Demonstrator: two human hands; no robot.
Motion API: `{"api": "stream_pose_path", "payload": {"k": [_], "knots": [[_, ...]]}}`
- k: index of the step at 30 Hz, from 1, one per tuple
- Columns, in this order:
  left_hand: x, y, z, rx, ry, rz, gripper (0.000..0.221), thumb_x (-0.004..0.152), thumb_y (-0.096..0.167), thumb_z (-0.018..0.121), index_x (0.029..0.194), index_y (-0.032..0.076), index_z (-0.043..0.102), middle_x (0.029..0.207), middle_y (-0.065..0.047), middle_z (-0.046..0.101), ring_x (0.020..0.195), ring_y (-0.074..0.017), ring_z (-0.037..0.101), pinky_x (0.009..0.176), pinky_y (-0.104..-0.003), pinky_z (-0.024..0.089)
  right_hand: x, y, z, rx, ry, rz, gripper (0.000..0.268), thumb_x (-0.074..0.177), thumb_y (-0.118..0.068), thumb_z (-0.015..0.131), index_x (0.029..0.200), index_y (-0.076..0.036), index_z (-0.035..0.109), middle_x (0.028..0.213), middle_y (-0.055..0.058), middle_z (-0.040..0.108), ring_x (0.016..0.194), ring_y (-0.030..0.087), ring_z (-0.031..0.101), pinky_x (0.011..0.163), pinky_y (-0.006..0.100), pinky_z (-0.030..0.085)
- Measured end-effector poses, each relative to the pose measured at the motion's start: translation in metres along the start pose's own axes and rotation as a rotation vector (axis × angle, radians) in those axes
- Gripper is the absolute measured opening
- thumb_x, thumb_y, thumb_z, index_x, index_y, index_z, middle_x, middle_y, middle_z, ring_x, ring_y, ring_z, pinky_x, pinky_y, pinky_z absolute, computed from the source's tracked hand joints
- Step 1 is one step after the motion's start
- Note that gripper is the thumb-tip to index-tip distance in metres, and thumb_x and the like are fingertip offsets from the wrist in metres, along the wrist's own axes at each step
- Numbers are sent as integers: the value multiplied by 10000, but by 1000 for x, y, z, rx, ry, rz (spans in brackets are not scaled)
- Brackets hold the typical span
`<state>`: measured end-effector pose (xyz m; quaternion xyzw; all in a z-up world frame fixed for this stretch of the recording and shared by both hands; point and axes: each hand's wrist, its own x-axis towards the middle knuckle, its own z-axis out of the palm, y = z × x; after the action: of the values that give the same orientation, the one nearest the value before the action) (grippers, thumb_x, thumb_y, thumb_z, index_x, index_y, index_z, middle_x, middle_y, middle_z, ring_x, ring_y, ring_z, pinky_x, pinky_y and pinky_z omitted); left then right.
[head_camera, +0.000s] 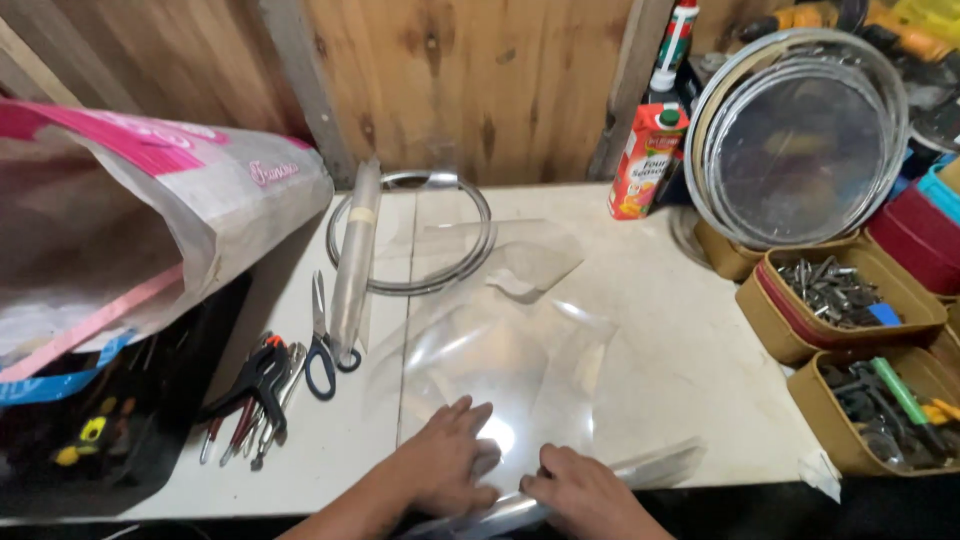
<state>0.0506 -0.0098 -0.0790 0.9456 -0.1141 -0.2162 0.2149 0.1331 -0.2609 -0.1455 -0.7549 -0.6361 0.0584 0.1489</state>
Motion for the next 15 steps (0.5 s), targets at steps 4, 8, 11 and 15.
{"api": "stream_pose_path", "payload": {"k": [4,8,11,15], "knots": [[13,0,13,-56,14,-128,719,910,728,494,922,73,793,1607,-188,349,1521,-431,218,1199,-542,197,-9,1,21,-99,211,-52,443,862,76,637,1229,-145,527,863,87,403,647,248,404,540,402,374],[27,-9,51,157,521,78,296,903,401,675,1041,142,636,1094,-152,521,1095,-482,450,856,-638,386,-6,-9,10,-139,318,-93,257,910,4,561,1152,-84,554,805,92,422,607,248,402,585,390,411],[22,0,42,140,463,183,73,909,190,631,977,165,642,1100,-117,491,1091,-464,414,839,-607,328,-6,-9,10,-195,348,-113,230,922,-3,552,1138,-74,586,789,99,438,601,253,425,561,400,425],[16,0,41,60,372,268,119,928,120,600,871,172,691,974,-41,534,1209,-450,529,912,-547,383,-9,-7,15,-209,381,-144,326,906,-35,491,1213,-63,600,851,134,492,638,284,477,633,425,465]]}}
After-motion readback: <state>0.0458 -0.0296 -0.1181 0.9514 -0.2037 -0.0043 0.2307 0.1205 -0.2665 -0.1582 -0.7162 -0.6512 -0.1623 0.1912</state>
